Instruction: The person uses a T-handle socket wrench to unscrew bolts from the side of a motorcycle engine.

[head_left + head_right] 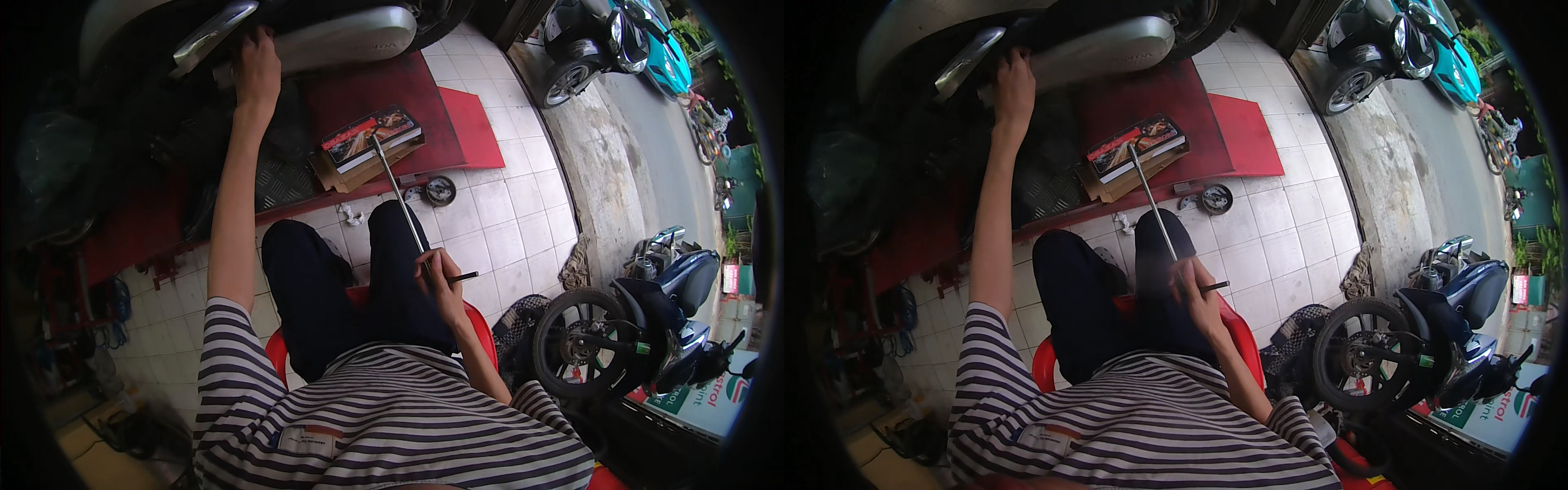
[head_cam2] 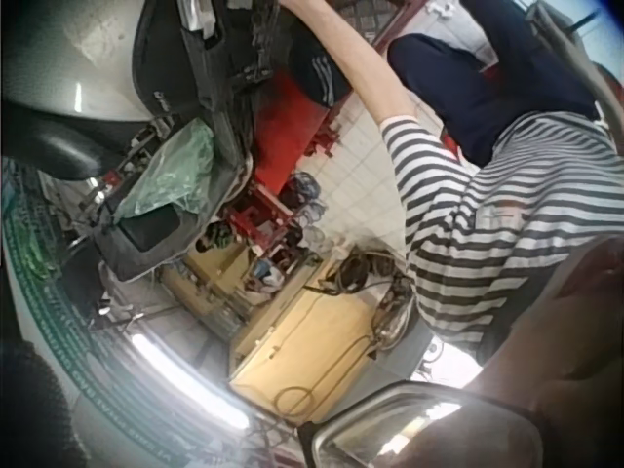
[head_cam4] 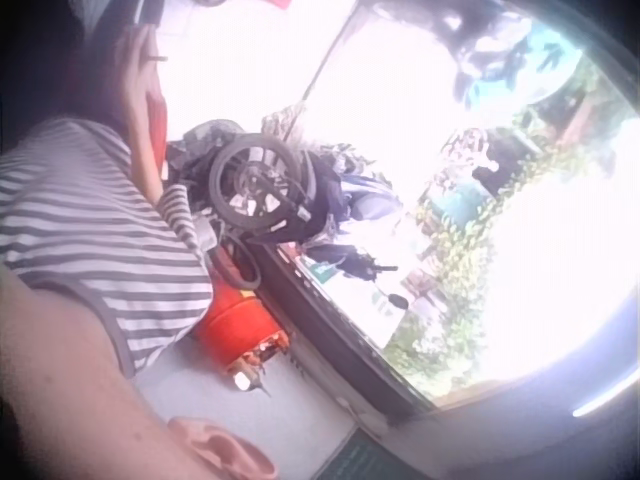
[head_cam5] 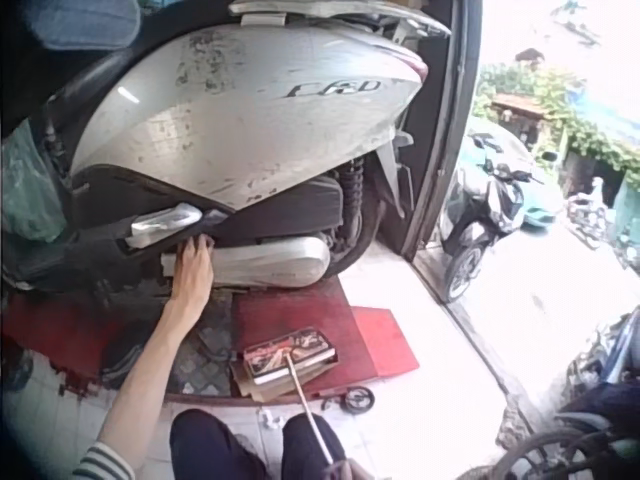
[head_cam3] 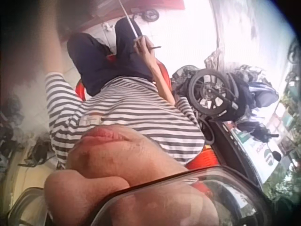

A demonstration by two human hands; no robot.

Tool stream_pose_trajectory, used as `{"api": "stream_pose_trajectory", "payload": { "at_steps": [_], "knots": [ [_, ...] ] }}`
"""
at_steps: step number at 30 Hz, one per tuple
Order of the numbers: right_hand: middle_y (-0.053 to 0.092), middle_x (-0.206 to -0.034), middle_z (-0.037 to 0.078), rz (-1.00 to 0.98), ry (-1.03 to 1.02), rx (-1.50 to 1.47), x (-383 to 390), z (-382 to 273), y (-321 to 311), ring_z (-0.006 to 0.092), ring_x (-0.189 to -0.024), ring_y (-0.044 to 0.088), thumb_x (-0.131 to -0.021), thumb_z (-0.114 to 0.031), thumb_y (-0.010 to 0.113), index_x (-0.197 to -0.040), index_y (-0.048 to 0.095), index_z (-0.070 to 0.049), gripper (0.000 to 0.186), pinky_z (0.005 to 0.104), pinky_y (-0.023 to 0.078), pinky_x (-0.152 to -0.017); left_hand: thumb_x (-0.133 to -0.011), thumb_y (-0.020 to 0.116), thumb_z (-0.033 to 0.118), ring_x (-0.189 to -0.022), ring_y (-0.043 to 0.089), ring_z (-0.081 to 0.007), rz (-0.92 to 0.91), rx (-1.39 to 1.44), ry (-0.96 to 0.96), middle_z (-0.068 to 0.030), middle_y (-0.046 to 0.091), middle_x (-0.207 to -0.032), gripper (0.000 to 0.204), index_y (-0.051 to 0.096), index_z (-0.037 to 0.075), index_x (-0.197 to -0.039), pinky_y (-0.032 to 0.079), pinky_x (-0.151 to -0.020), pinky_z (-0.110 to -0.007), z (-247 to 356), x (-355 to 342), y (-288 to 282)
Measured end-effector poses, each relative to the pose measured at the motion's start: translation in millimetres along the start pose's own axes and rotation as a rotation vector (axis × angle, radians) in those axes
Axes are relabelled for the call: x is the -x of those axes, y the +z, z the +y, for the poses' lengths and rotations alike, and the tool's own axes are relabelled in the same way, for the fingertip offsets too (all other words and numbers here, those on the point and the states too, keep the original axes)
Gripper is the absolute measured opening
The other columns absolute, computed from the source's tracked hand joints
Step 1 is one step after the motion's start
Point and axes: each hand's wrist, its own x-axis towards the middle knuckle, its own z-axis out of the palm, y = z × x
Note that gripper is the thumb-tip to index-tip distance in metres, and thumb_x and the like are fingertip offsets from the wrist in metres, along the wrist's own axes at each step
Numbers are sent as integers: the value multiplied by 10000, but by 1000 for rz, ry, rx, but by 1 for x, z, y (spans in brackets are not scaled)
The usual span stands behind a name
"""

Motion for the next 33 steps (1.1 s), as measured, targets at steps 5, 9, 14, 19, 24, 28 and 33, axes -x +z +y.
{"api": "stream_pose_trajectory", "payload": {
  "at_steps": [5,9,14,19,24,28,33],
  "knots": [
    [545,-767,9,65,30,-20,8,2,-3,49,-600,449,-1100,-315,346,-1016,576,-26,379,202,365,-550,-1018,502,124,-957,616,-409,39,192,63,-262,574,-1051,192,539,-40,-1110,500,-786,-457,16,20,-13],
    [542,-768,2,115,48,-67,10,10,-11,45,-625,458,-1097,-318,359,-1016,589,-37,372,192,369,-572,-1013,529,121,-946,612,-364,27,423,-9,-207,577,-1060,180,543,-28,-1113,487,-796,-434,58,73,-50],
    [546,-773,18,150,38,-58,9,18,-24,48,-584,421,-1097,-299,361,-1048,579,-34,346,199,346,-542,-1003,549,98,-898,608,-296,-282,735,-420,-161,586,-979,132,533,-17,-1065,478,-797,-401,86,217,-45],
    [558,-789,45,203,23,-13,4,12,-24,53,-516,351,-1085,-235,412,-1253,492,-49,262,209,296,-493,-971,580,85,-912,589,-329,-298,770,-656,-168,601,-975,131,538,-23,-1032,458,-806,-427,81,283,19],
    [551,-801,3,193,71,-61,4,7,-24,27,-600,404,-1066,-216,459,-1428,390,-80,393,191,308,-528,-919,619,80,-1050,522,-371,-425,391,-428,-181,594,-1023,160,546,-15,-1025,404,-904,-486,77,281,47],
    [553,-829,5,178,104,-90,6,3,-16,32,-619,412,-1059,-216,478,-1478,372,-44,465,189,322,-547,-891,662,109,-1059,509,-359,-346,340,-352,-164,582,-1063,207,568,5,-1044,389,-926,-486,77,278,47],
    [560,-882,0,162,131,-72,10,3,-12,37,-672,435,-1053,-231,492,-1428,457,0,442,179,337,-581,-879,686,119,-1079,489,-350,-237,479,-397,-152,566,-1115,231,595,31,-1072,361,-981,-478,89,288,1]
  ]
}}
